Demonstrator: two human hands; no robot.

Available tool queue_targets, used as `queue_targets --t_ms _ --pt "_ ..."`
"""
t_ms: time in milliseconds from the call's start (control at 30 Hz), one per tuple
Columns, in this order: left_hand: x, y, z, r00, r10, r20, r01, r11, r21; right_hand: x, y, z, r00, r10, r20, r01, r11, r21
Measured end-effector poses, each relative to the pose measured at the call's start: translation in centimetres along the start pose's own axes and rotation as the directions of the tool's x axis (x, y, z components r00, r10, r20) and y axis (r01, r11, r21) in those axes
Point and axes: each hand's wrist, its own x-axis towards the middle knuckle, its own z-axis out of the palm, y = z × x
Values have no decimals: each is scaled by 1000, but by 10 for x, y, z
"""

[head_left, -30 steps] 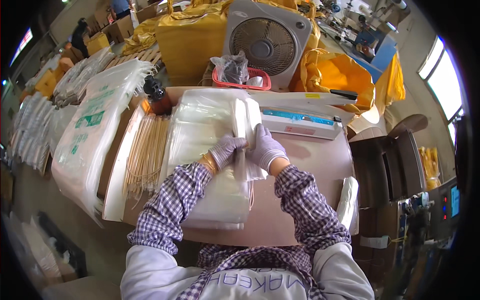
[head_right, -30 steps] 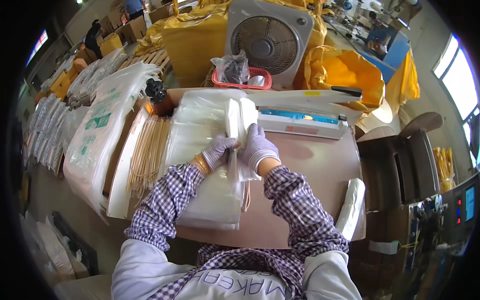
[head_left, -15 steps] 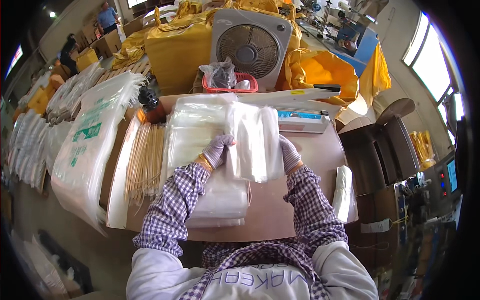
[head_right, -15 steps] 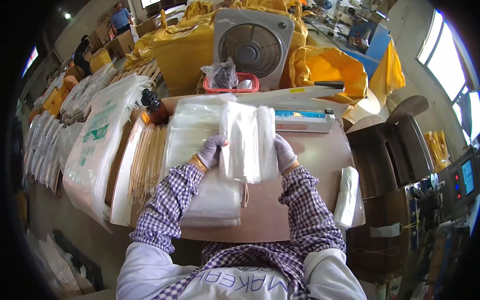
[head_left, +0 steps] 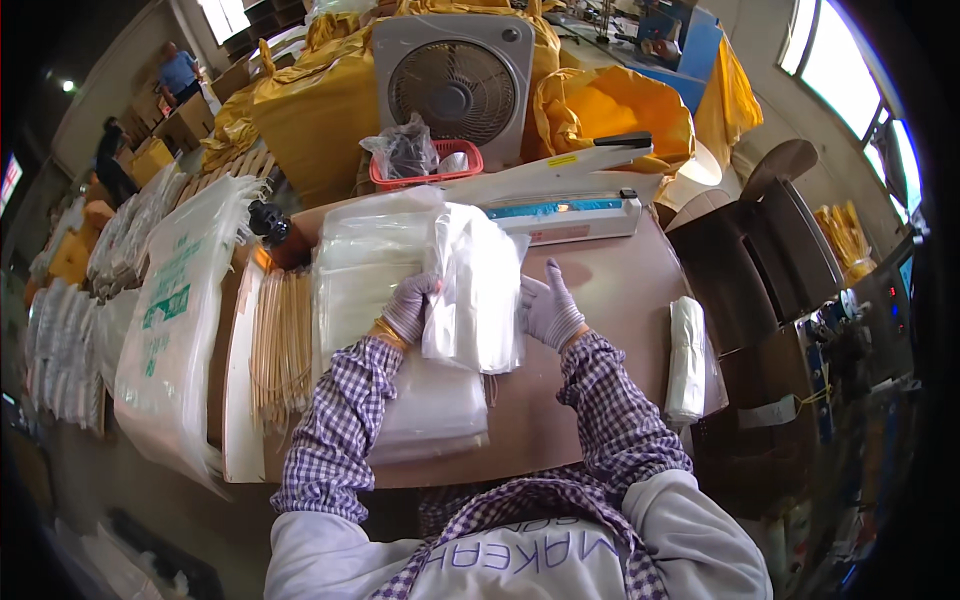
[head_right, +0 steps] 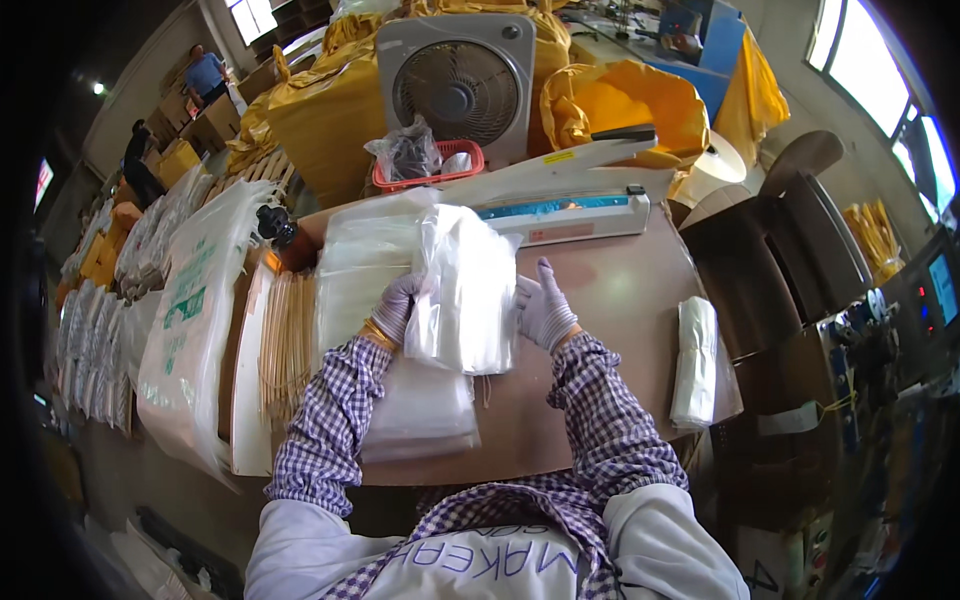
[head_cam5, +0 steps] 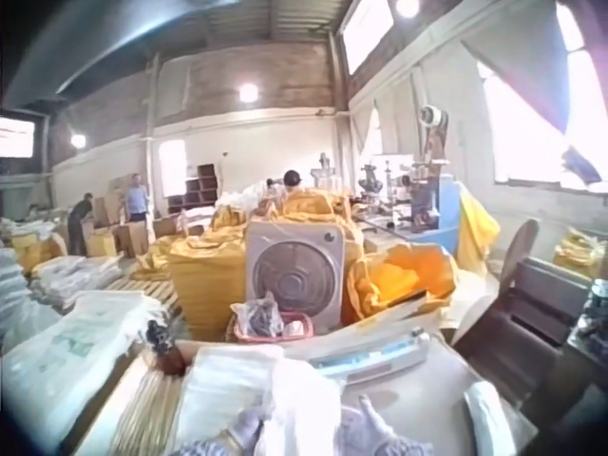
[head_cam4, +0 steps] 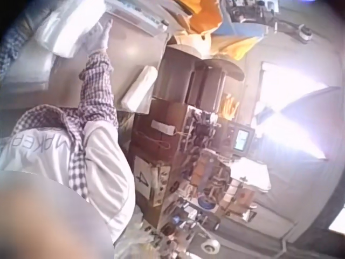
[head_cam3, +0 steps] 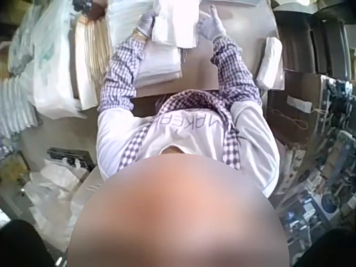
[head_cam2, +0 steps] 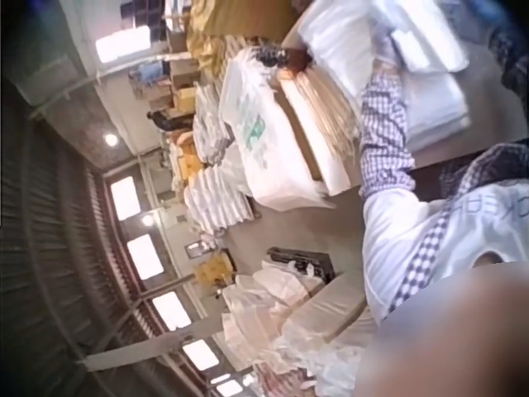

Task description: Organize and pack stacks of white plastic bags into larger bundles at a workstation.

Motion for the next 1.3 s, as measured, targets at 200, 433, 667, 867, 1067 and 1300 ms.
queue_targets --t_ms 200,433,667,867,1067,1300 --pt "-1 1 1 1000 -10 -26 12 997 80 1 6 8 948 -60 -311 20 991 -130" --pt "-4 1 -13 993 94 -69 -87 991 105 -6 3 9 987 -152 -54 157 981 116" --pt "-10 2 2 985 159 -70 -156 986 51 -29 -21 24 995 -91 -43 96 985 143" --pt "-11 5 -5 966 251 -54 -247 966 72 -43 -49 65 975 -220 -37 217 973 -72" --pt "7 -14 -43 889 286 357 -104 886 -452 -41 -65 158 984 -179 18 180 968 -173" --pt "-25 -15 -1 839 225 495 106 825 -555 -40 -81 165 957 -288 38 289 934 -212"
